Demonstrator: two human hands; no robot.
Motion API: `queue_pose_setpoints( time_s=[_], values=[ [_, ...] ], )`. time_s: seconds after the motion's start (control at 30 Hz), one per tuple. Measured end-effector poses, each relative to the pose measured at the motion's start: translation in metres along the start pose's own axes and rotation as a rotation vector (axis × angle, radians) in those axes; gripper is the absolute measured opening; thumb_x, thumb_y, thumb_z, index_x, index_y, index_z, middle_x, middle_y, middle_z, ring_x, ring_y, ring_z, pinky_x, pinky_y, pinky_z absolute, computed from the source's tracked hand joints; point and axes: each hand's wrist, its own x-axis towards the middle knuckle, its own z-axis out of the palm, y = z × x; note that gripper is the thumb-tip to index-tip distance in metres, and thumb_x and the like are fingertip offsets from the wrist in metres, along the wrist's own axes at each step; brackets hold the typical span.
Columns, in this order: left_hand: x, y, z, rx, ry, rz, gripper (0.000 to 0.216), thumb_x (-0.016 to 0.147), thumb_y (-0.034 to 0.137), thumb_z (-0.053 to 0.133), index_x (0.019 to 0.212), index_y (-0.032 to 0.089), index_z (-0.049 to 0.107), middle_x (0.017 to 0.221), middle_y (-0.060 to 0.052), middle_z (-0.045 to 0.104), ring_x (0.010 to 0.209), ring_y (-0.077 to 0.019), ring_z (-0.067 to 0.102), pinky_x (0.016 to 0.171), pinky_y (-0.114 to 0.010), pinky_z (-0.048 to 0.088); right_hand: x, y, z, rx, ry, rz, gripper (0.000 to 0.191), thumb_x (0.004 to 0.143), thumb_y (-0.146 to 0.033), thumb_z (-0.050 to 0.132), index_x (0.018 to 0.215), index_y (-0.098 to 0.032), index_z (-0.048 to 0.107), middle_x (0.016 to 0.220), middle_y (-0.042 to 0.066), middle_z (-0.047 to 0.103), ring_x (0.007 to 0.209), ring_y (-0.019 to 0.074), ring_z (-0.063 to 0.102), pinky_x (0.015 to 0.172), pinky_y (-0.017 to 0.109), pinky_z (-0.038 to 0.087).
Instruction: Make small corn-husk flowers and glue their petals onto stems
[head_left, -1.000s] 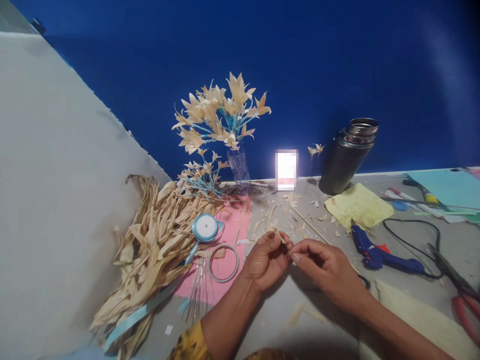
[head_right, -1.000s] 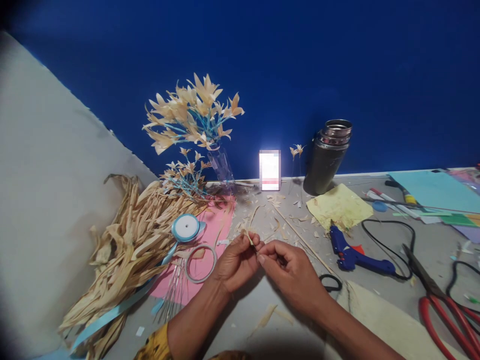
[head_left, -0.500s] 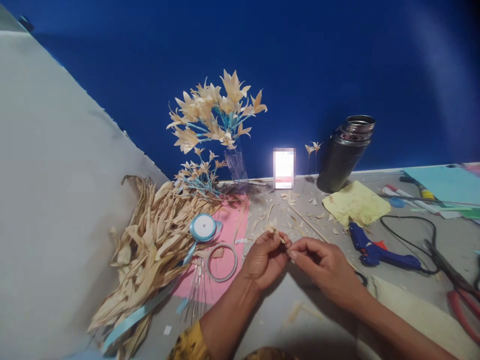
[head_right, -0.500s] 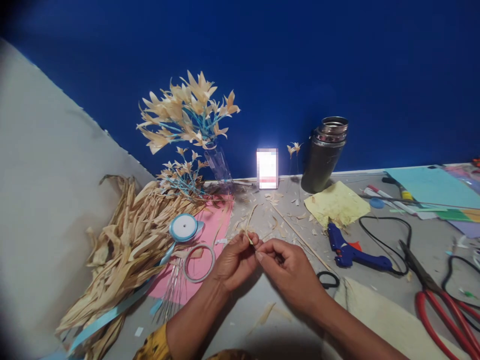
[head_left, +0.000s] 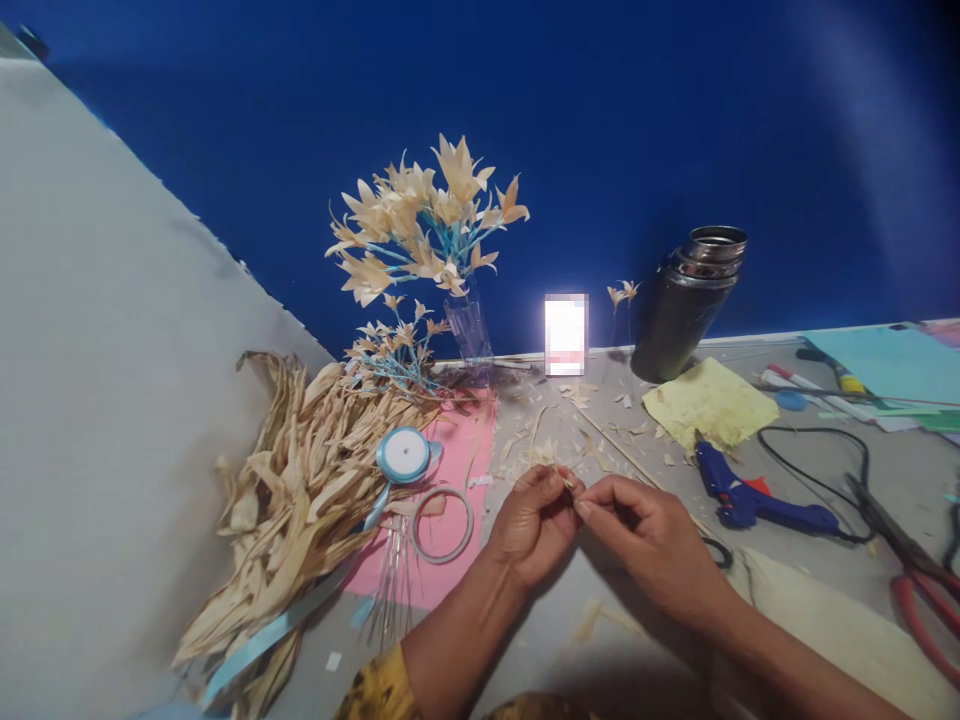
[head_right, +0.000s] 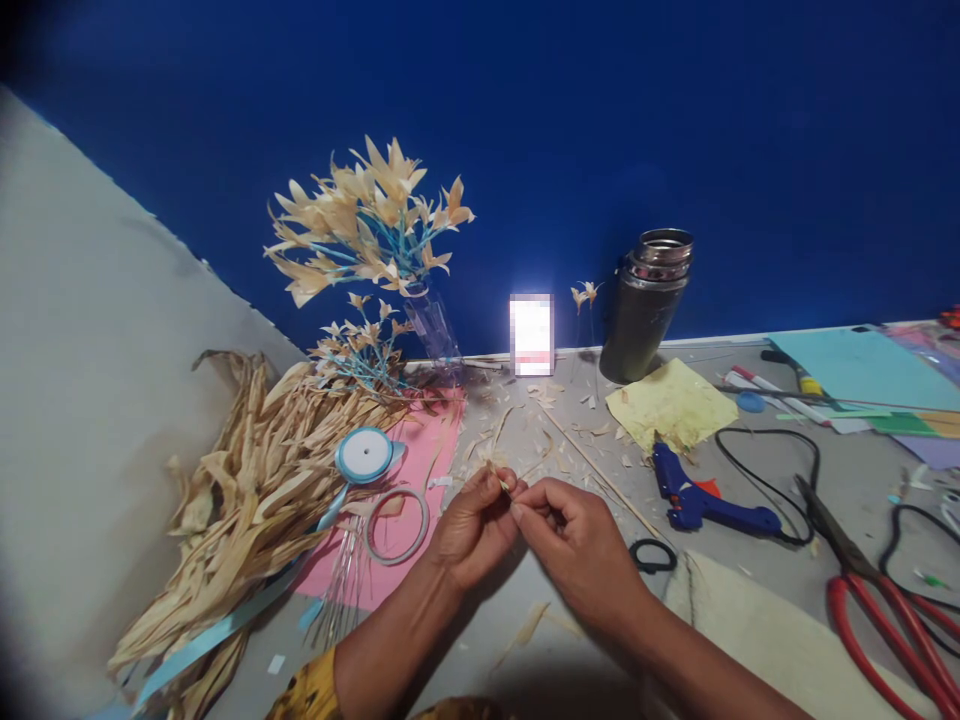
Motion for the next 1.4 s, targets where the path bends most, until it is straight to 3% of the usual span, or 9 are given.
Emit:
queue_pose_setpoints(
  time_s=[0.37, 0.63, 1.0, 1.4],
  values=[
    [0.000, -0.004, 0.004, -0.048, 0.052, 0.051, 0.032, 0.054, 0.019, 0.096, 0.069, 0.013, 0.069, 0.073, 0.001, 0.065, 0.071, -0.0101, 0.060, 0.072, -0.023, 0.050, 0.000, 0.007, 0.003, -0.036, 0.033, -0.005, 0.027, 0.087, -0.038, 0.056, 0.070, -0.021, 0.070, 0.066, 0.001, 0.070, 0.062, 0.0174, 0.062, 0.062, 0.026, 0.049],
    [-0.008, 0.009, 0.010, 0.074, -0.040, 0.047, 0.035, 0.065, 0.027, 0.092, 0.091, 0.009, 0.077, 0.086, -0.008, 0.073, 0.081, -0.0159, 0.065, 0.080, -0.028, 0.051, 0.001, 0.006, -0.004, -0.023, 0.039, 0.007, 0.030, 0.086, -0.043, 0.057, 0.069, -0.021, 0.069, 0.059, -0.001, 0.062, 0.055, 0.0150, 0.053, 0.055, 0.025, 0.043],
    [-0.007, 0.009, 0.008, 0.099, 0.009, 0.080, 0.035, 0.056, 0.029, 0.098, 0.073, 0.011, 0.073, 0.073, -0.003, 0.069, 0.067, -0.0107, 0.061, 0.068, -0.023, 0.049, -0.003, 0.007, -0.001, 0.025, -0.047, 0.065, 0.030, 0.087, -0.043, 0.057, 0.070, -0.020, 0.067, 0.058, -0.002, 0.059, 0.054, 0.0140, 0.050, 0.050, 0.024, 0.041],
    [-0.005, -0.004, 0.010, 0.007, 0.111, 0.147, 0.035, 0.047, 0.025, 0.100, 0.061, 0.013, 0.070, 0.069, -0.002, 0.069, 0.065, -0.0097, 0.062, 0.066, -0.021, 0.048, -0.006, 0.014, 0.009, 0.004, 0.057, 0.065, 0.033, 0.085, -0.046, 0.058, 0.068, -0.020, 0.069, 0.060, 0.000, 0.064, 0.056, 0.0159, 0.056, 0.053, 0.025, 0.045]
  ],
)
